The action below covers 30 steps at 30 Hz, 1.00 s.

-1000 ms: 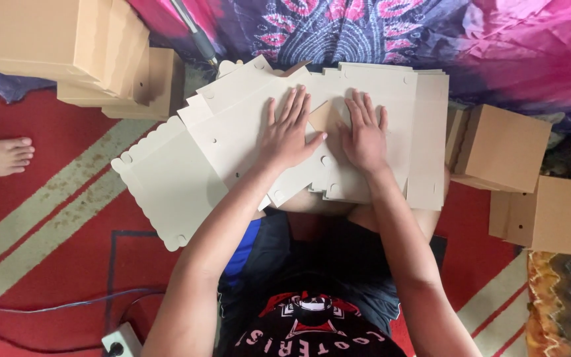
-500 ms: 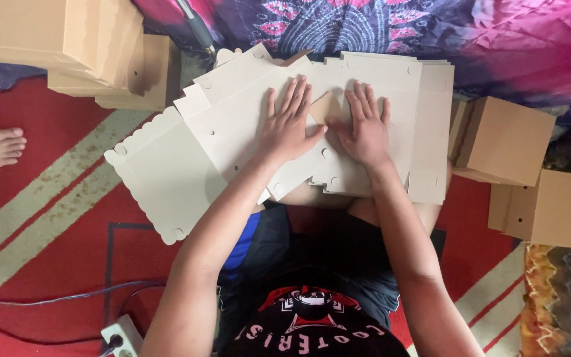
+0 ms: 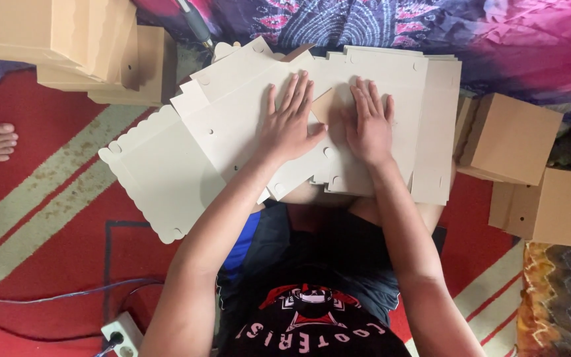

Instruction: The person prepares cardboard packaging by hand, flattening out and folding precut cardboard sheets one at a time while seated on the floor.

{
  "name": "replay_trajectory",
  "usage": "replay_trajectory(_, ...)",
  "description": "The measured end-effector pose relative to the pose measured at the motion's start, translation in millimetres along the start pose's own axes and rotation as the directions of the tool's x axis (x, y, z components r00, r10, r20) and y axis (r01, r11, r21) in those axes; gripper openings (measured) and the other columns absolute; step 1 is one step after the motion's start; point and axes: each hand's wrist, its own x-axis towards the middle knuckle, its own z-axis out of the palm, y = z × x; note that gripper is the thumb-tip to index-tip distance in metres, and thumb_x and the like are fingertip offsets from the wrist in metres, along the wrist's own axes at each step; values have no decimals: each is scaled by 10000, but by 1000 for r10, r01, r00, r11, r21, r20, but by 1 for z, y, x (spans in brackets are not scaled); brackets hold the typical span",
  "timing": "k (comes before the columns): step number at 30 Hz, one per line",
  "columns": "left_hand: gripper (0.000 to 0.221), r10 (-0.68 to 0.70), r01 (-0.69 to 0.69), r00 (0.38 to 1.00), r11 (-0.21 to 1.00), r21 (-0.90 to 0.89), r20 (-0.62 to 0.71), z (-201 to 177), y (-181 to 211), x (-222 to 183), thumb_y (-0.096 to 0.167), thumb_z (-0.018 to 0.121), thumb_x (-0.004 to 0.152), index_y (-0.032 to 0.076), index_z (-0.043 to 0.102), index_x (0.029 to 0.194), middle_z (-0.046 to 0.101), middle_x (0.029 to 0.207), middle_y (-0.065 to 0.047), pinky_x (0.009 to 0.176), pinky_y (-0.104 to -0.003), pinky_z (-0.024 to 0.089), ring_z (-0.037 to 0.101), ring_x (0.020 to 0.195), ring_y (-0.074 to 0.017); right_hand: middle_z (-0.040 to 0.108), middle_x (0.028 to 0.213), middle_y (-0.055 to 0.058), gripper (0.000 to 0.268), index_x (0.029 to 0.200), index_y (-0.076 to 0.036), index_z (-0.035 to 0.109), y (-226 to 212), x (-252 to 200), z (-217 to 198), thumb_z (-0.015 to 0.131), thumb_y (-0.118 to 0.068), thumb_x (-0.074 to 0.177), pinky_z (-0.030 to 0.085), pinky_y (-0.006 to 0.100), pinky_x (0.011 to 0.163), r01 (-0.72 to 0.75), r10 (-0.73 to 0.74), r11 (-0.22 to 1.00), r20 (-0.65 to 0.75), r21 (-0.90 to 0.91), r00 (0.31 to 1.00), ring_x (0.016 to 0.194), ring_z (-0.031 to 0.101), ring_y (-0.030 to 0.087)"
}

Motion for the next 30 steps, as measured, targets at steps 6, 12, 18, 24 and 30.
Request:
replay_trajectory(6,896,-9,9,1000,1000,-3,27,-4,2,0,557,529,966,15,247,1623,127,1719,-181,1240,-618,29,89,1602,-293,345,1675,59,780,1572,-135,427,-2,-2,-7,659,-573,970,131,647,1225,15,-15,1000,49,-12,999,1555,248,307)
replay_trajectory(12,897,-6,6,1000,1000,2,22,-3,1,1,564,528,969,16,249,1622,140,1717,-186,1238,-619,35,103,1601,-297,349,1672,49,768,1568,-151,422,-10,-1,-14,639,-596,981,129,651,1226,11,-11,1000,45,1,999,1554,254,297)
replay_trajectory(18,899,-10,9,999,1000,11,36,-3,1,0,565,521,975,19,233,1628,123,1721,-182,1239,-619,25,89,1604,-296,382,1657,55,537,1553,-130,450,-1,0,-2,581,-344,1077,169,637,1211,22,-22,1000,2,-23,1000,1539,286,295)
replay_trajectory(24,898,-10,10,999,1000,1,34,-5,2,0,577,516,983,17,238,1627,125,1720,-184,1239,-616,22,95,1603,-299,379,1657,48,559,1554,-146,449,-2,-1,-4,596,-372,1065,168,647,1210,15,-15,1000,2,-15,1000,1538,286,299)
replay_trajectory(30,894,-11,11,1000,999,36,15,0,2,0,638,450,1015,28,232,1631,123,1722,-176,1243,-616,26,91,1604,-291,354,1668,62,666,1553,-144,441,-2,-3,-8,651,-454,1002,162,664,1210,30,-30,999,33,-23,999,1546,268,317)
